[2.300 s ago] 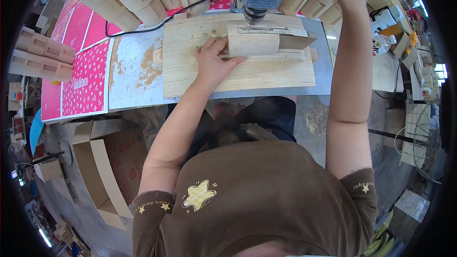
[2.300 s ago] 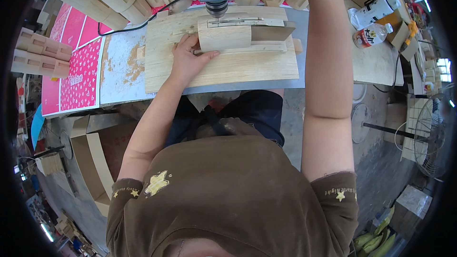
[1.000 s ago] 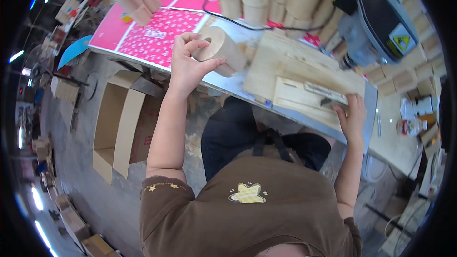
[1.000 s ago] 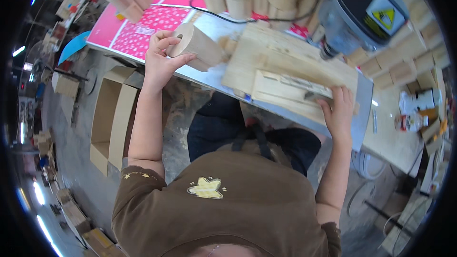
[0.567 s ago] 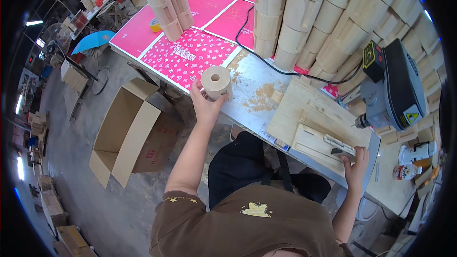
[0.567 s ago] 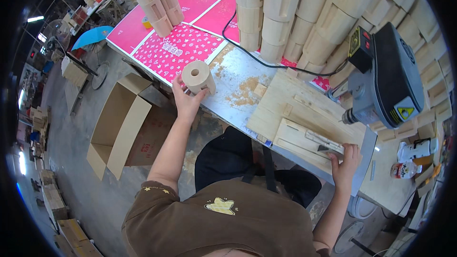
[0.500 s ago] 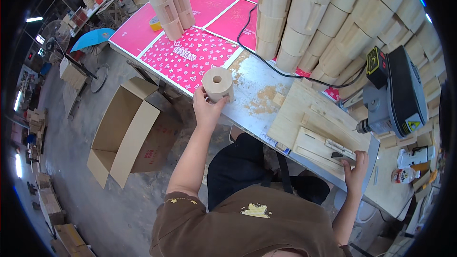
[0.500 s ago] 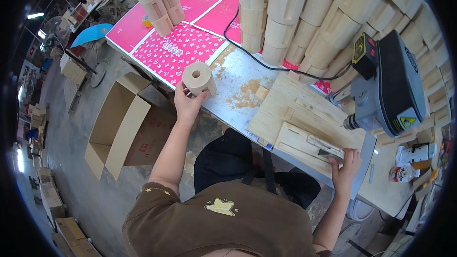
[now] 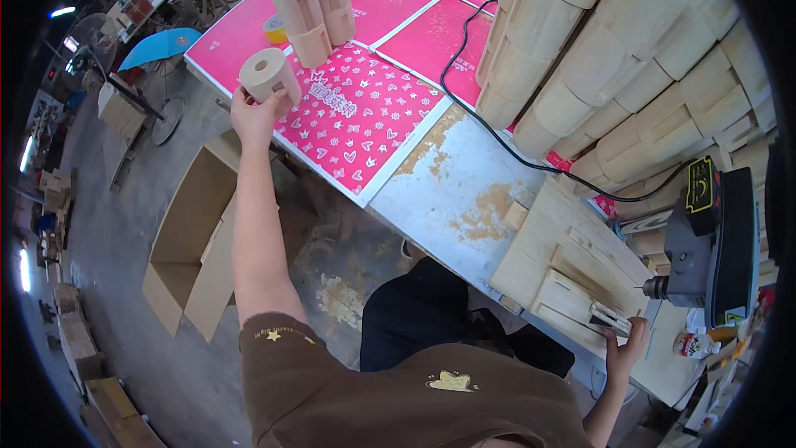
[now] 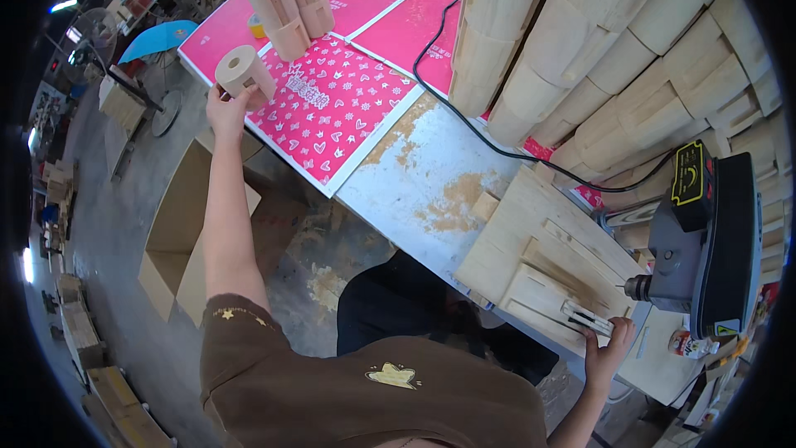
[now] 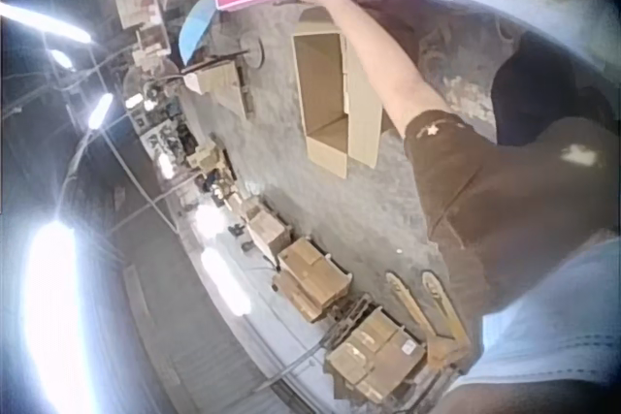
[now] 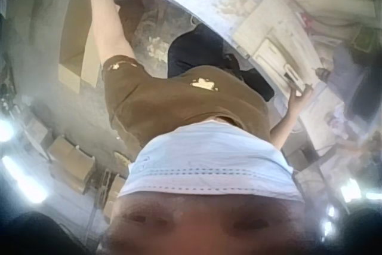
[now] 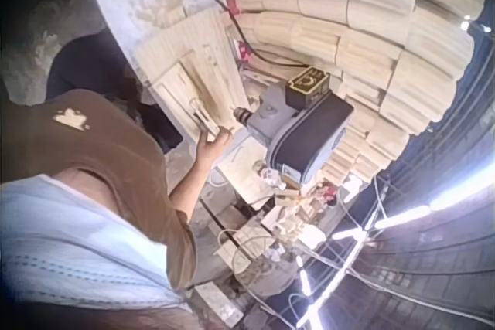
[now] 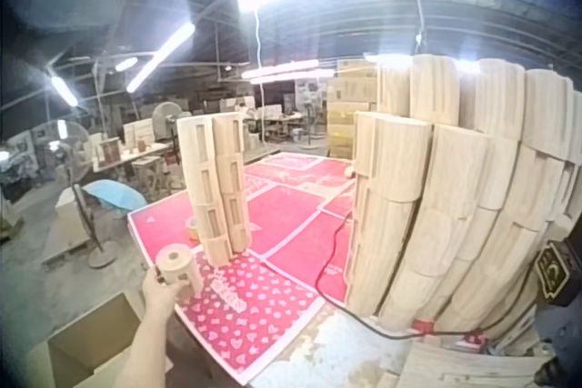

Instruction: Drilling holes into cylindrical wooden blocks using a bench drill press.

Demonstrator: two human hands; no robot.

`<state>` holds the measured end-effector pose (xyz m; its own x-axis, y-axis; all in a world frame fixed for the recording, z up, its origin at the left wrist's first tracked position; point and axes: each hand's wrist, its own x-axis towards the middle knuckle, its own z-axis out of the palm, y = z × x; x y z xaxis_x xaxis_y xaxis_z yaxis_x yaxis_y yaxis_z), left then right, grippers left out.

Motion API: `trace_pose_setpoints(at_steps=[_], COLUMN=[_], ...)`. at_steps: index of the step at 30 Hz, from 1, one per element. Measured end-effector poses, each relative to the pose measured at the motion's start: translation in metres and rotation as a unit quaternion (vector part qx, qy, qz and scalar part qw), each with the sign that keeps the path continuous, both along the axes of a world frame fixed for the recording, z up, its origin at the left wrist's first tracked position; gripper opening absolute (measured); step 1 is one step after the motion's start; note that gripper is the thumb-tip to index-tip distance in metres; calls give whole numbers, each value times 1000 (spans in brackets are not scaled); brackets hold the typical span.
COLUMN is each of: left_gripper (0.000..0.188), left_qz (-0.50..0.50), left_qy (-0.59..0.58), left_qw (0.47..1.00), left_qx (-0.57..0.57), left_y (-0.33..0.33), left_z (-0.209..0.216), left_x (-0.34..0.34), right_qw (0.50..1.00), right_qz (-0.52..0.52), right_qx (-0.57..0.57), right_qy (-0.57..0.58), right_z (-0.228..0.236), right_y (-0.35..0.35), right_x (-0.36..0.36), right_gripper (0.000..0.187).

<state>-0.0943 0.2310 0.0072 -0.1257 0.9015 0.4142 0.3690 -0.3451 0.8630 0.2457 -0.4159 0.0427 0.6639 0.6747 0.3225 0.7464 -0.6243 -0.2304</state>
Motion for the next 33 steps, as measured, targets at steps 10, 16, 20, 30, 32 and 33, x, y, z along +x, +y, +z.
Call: trace_pose_setpoints(at_steps=[10,16,20,30,32,33], left_gripper=[68,74,60,84,90,91], left_qz=[55,186,-60,-347,-316,-266], left_qy=[52,52,-149,-138,-105,-97], left_qw=[996,981,976,916,927,932], left_qx=[-42,13,144,149,170,226], left_y=[105,102,31,-128,-148,-160], left_z=[-44,-74,-31,174,198,208], left_x=[22,19,81,286,297,301], right_qw=[996,998,999,1000,999,999], right_qz=[-66,-49,-33,-20,-6,8], right_qx=[-27,-26,-11,18,31,37], right_qy=[50,19,7,3,-15,-29], right_z=[8,5,11,14,14,14], right_y=[9,11,18,15,17,18], right_x=[-9,-5,-6,-10,-9,-7], right_gripper=[45,44,42,42,43,44])
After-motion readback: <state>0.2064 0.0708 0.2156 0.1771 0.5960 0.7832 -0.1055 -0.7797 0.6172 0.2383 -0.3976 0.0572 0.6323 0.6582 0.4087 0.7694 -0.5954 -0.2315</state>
